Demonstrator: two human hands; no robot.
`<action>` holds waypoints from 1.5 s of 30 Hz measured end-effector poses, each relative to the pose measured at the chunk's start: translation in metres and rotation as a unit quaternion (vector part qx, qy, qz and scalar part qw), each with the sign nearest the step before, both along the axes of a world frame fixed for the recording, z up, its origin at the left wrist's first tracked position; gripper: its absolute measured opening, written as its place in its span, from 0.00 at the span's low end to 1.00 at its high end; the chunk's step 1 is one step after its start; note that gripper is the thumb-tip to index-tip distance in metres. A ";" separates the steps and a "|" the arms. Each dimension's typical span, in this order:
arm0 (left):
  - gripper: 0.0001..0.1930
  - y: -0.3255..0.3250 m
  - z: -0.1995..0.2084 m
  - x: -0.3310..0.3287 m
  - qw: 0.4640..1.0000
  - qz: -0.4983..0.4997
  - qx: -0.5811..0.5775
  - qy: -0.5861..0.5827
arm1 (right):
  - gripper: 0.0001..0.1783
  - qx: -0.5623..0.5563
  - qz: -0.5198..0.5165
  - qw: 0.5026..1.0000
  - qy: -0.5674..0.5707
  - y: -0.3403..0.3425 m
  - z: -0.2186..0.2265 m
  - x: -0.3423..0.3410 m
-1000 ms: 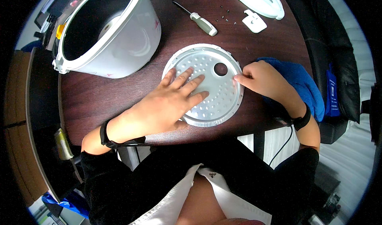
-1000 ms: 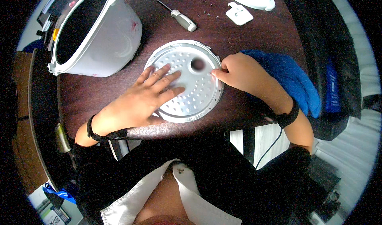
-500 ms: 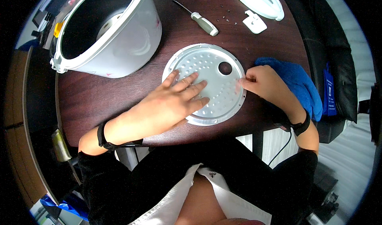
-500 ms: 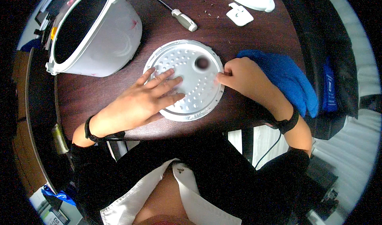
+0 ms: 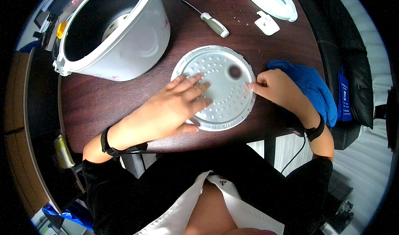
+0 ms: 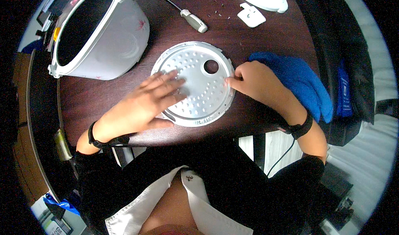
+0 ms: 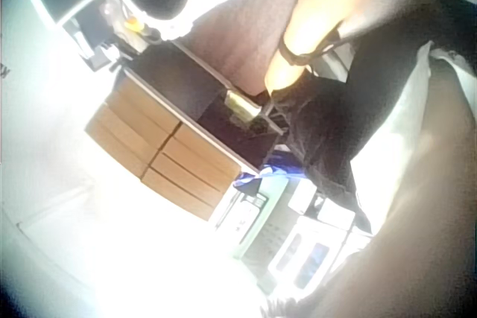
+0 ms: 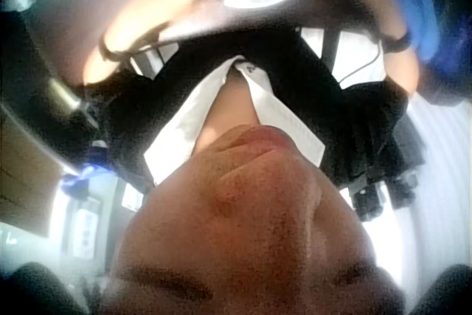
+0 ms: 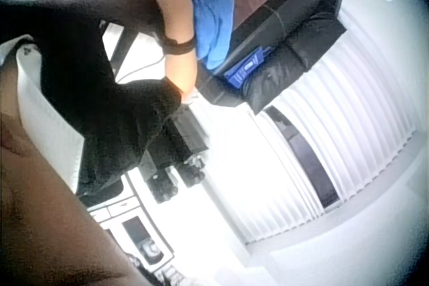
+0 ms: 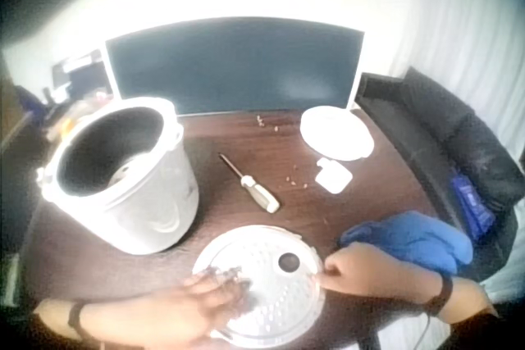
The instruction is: The person assembles a white rice cooker by inserting a rubber gasket into the lid frame, wiping the cooker rim with a blue cloth, and fitting a perforated metal tray into the lid. The person handles the cooker body, lid frame, gasket, cloth, and tray on a wooden table.
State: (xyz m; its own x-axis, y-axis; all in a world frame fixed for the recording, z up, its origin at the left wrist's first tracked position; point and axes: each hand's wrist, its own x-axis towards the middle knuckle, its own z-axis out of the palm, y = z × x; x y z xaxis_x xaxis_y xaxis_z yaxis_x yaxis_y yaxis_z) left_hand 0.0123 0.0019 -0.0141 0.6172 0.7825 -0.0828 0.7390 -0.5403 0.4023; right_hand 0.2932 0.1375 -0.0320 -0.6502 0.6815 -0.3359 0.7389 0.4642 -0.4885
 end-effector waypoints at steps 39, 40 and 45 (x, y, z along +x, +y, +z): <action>0.39 0.001 0.011 -0.024 0.987 0.119 0.108 -0.016 | 0.13 -0.302 -0.168 0.881 0.323 -0.005 0.041 0.006; 0.40 0.000 0.011 -0.025 0.986 0.137 0.096 -0.021 | 0.12 -0.277 -0.217 0.876 0.330 -0.011 0.045 0.007; 0.40 0.003 0.007 -0.022 0.990 0.121 0.050 -0.046 | 0.15 -0.231 -0.241 0.871 0.360 -0.007 0.053 0.038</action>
State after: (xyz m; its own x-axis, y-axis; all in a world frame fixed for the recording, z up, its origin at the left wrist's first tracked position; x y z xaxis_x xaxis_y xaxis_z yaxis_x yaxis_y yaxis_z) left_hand -0.0099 0.0049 -0.0068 0.4116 0.9099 0.0510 0.8145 -0.3924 0.4272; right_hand 0.3309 0.1307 0.0211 -0.4807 0.8344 -0.2696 0.2182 -0.1840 -0.9584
